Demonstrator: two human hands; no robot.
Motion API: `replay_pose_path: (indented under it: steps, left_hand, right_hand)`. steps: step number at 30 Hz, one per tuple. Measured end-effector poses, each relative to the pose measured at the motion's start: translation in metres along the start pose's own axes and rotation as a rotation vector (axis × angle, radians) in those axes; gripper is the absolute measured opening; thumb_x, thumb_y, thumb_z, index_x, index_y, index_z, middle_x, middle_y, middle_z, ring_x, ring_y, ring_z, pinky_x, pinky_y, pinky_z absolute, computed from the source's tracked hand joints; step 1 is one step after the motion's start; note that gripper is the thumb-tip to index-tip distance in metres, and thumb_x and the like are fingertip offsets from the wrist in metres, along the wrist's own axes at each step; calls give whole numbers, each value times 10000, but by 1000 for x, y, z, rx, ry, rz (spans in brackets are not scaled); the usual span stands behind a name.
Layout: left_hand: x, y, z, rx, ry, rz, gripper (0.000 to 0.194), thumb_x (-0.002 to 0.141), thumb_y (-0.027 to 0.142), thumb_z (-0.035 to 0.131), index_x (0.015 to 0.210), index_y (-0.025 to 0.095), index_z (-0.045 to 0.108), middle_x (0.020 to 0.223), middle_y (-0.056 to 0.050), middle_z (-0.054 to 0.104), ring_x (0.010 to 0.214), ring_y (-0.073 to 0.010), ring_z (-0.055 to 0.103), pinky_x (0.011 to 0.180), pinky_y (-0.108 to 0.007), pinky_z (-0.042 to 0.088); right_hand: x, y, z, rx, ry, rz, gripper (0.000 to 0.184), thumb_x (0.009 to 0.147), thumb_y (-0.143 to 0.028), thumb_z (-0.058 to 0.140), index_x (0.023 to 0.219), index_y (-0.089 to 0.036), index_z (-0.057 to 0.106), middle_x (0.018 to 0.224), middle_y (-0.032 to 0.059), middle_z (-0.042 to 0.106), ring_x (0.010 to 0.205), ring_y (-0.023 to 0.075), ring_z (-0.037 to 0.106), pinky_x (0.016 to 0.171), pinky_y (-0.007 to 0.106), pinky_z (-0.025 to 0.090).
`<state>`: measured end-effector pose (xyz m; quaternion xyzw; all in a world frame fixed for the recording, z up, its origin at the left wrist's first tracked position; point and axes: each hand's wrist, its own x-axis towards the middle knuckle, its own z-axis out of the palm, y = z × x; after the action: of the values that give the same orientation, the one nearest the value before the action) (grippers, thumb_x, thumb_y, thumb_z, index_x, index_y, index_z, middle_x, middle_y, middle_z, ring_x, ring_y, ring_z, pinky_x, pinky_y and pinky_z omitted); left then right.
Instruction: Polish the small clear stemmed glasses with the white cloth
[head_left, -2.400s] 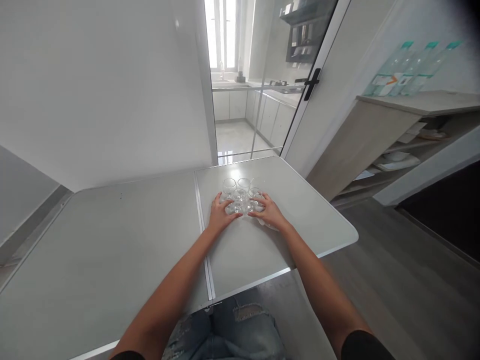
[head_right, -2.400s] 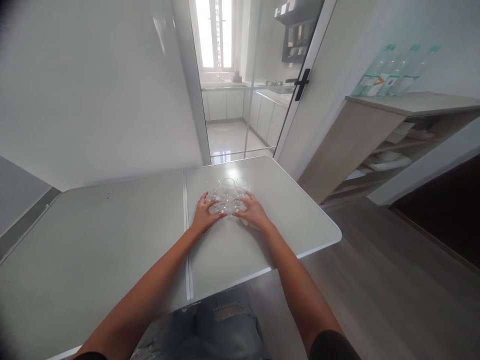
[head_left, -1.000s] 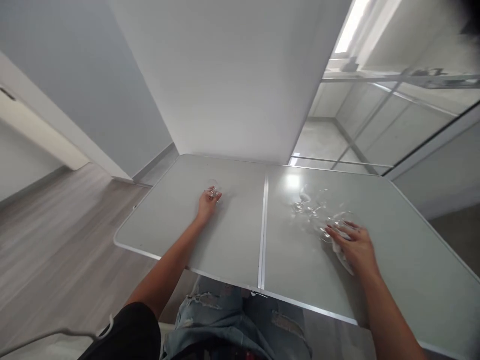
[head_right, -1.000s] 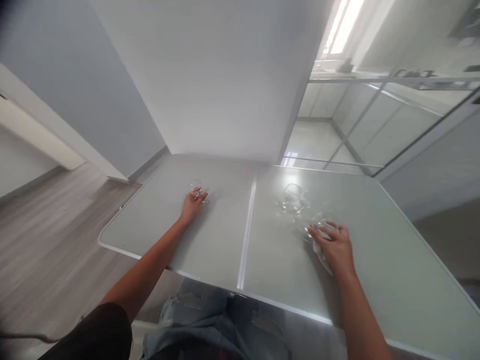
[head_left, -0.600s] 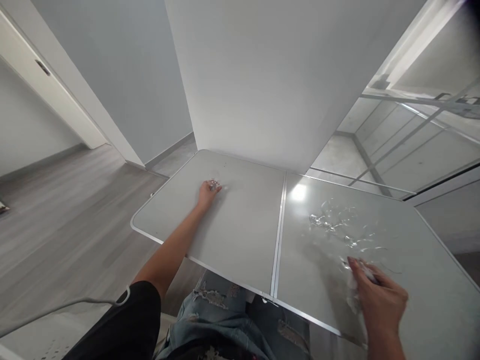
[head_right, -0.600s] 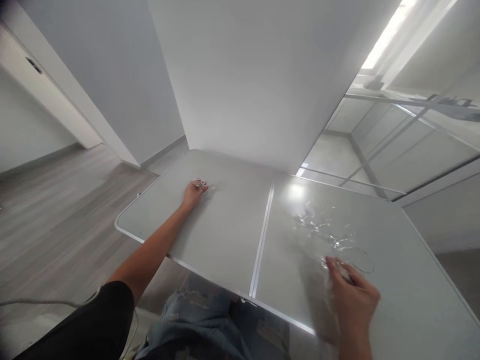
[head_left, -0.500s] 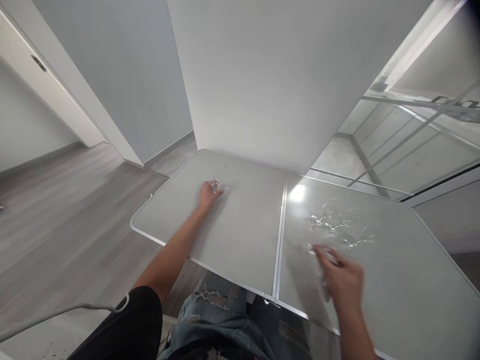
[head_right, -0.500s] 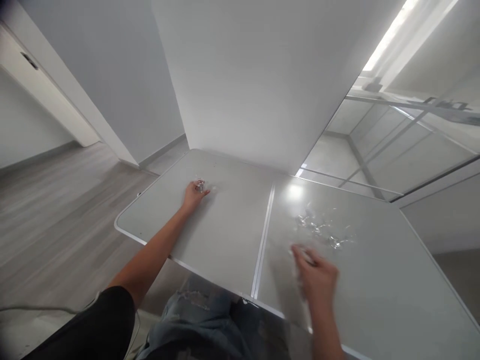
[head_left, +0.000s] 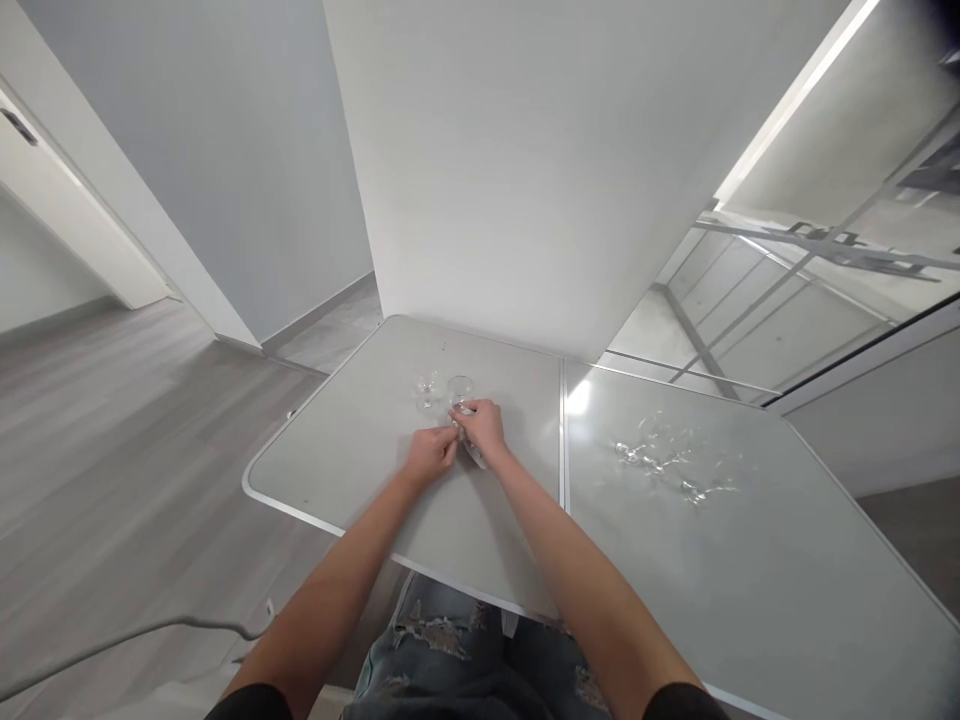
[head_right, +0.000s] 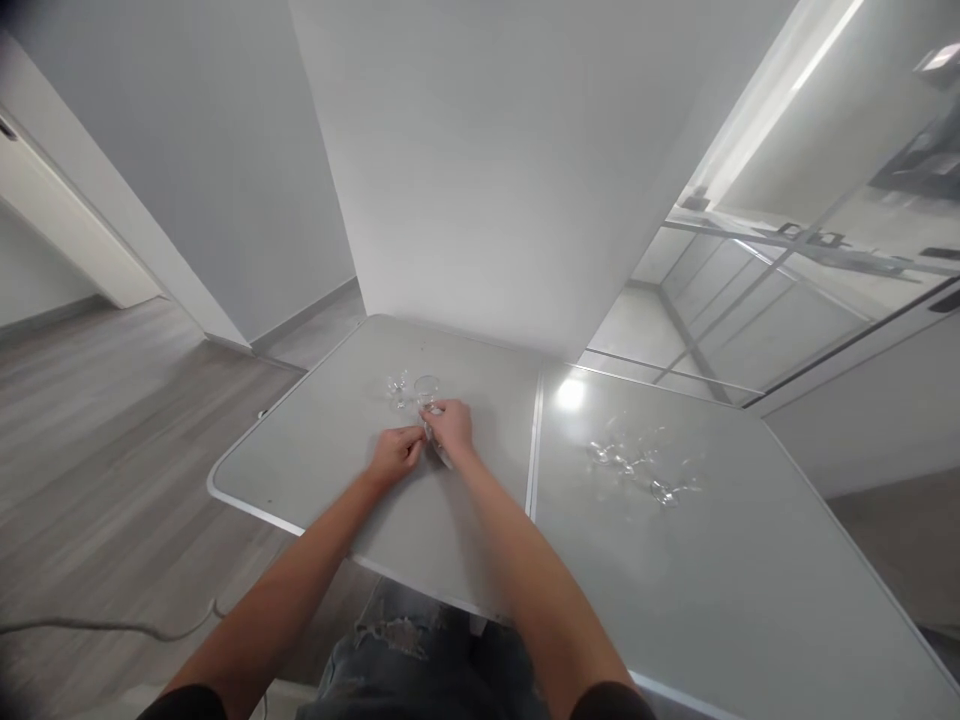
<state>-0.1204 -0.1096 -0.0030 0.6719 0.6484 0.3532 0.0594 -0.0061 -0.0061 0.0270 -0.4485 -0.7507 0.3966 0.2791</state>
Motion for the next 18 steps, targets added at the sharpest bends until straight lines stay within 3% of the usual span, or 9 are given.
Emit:
replay_pose_path:
  steps: [6, 9, 11, 14, 18]
  left_hand:
    - [5, 2, 2, 61, 6, 67, 207, 830, 170, 426, 663, 229, 534, 623, -13, 578, 581, -163, 525, 603, -276, 370]
    - [4, 0, 0, 52, 22, 88, 197, 830, 182, 440, 662, 225, 533, 610, -10, 575, 588, -161, 542, 600, -270, 366]
    - [3, -4, -2, 71, 59, 89, 199, 832, 189, 449, 654, 219, 532, 584, -2, 554, 567, -156, 527, 594, -267, 358]
    - [5, -10, -4, 92, 37, 77, 188, 841, 175, 448, 709, 209, 577, 631, 4, 593, 597, -141, 560, 608, -251, 366]
    - [14, 4, -5, 98, 25, 12, 186, 819, 172, 451, 724, 206, 607, 647, 8, 621, 589, -129, 556, 611, -241, 370]
  right_hand:
    - [6, -3, 11, 4, 6, -8, 274, 842, -402, 695, 966, -169, 768, 914, 39, 776, 849, 184, 660, 799, 271, 454]
    - [6, -6, 9, 8, 24, 40, 214, 800, -339, 761, 964, -202, 752, 884, -4, 764, 835, 163, 659, 799, 262, 465]
    - [1, -3, -1, 23, 56, 81, 353, 741, -336, 816, 1069, -230, 737, 853, -33, 751, 806, 152, 661, 770, 256, 476]
    - [-29, 11, -34, 174, 179, 55, 312, 743, -399, 794, 977, -197, 750, 812, -31, 732, 817, 151, 662, 775, 255, 483]
    - [-107, 54, -114, 205, 361, 112, 272, 804, -453, 700, 863, -189, 721, 835, -4, 728, 846, 172, 672, 770, 257, 493]
